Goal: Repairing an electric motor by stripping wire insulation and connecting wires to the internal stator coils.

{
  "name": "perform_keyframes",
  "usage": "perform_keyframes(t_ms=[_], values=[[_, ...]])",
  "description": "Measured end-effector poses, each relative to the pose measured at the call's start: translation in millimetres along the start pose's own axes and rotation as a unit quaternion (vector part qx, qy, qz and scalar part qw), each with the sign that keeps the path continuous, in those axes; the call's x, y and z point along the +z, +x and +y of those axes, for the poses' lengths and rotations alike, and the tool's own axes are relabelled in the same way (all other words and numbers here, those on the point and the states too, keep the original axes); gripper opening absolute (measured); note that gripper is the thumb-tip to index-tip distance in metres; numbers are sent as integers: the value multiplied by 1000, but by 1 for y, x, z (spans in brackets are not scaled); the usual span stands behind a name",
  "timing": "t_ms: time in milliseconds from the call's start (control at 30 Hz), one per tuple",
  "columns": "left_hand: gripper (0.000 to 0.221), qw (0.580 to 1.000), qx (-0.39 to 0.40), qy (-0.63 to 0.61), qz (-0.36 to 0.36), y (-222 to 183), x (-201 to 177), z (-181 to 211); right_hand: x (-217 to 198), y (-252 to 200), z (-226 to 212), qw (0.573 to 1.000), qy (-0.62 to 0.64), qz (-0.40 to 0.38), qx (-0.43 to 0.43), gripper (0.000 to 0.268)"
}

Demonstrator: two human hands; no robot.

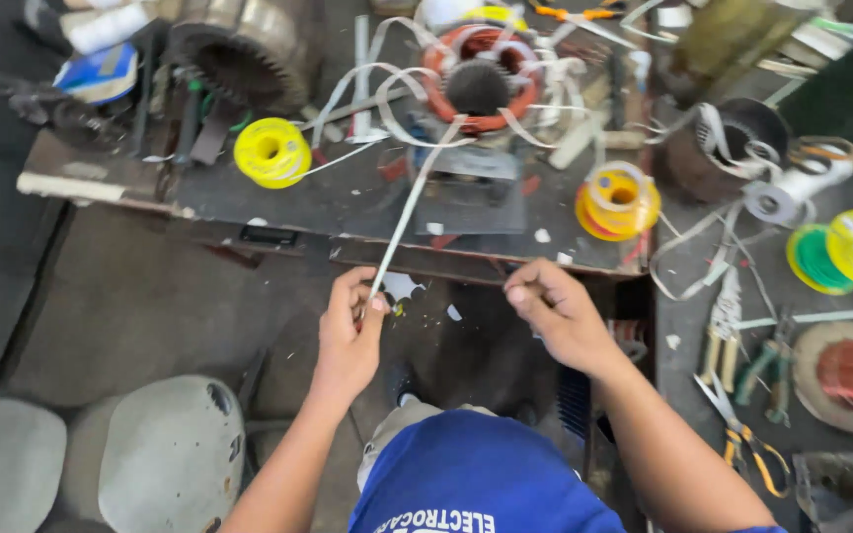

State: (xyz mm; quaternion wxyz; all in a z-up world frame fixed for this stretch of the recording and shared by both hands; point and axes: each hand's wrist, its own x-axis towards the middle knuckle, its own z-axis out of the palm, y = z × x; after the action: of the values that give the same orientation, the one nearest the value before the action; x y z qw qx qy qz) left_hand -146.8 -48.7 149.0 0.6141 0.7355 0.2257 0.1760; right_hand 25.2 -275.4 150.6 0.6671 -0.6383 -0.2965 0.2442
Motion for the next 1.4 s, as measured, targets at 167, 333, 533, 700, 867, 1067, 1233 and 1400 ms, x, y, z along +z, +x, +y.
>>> perform_keyframes(t_ms=[167, 333, 533, 700, 867, 1067, 1233, 1400], values=[[35, 988, 59, 101, 103, -5, -45, -9, 104, 50, 2, 997, -48, -48, 35, 4], [19, 936, 230, 198, 178, 2, -62, -23, 159, 63, 28, 987, 115, -61, 98, 12], [20, 887, 291, 285, 218, 4, -67, -23, 174, 64, 31, 975, 160, -101, 119, 22], [13, 858, 311, 350, 210, 1, -52, 6, 159, 69, 41, 965, 170, -163, 118, 20], [14, 842, 289, 412, 195, 0, -33, 12, 143, 78, 44, 933, 239, -251, 96, 22], [20, 811, 198, 486, 258, -11, -7, -15, 118, 93, 49, 908, 223, -342, 92, 21], [27, 800, 139, 463, 354, -17, 16, -27, 100, 106, 44, 905, 104, -409, 48, 22], [24, 789, 152, 477, 356, -7, 35, -8, 87, 116, 30, 885, 110, -449, 53, 22]])
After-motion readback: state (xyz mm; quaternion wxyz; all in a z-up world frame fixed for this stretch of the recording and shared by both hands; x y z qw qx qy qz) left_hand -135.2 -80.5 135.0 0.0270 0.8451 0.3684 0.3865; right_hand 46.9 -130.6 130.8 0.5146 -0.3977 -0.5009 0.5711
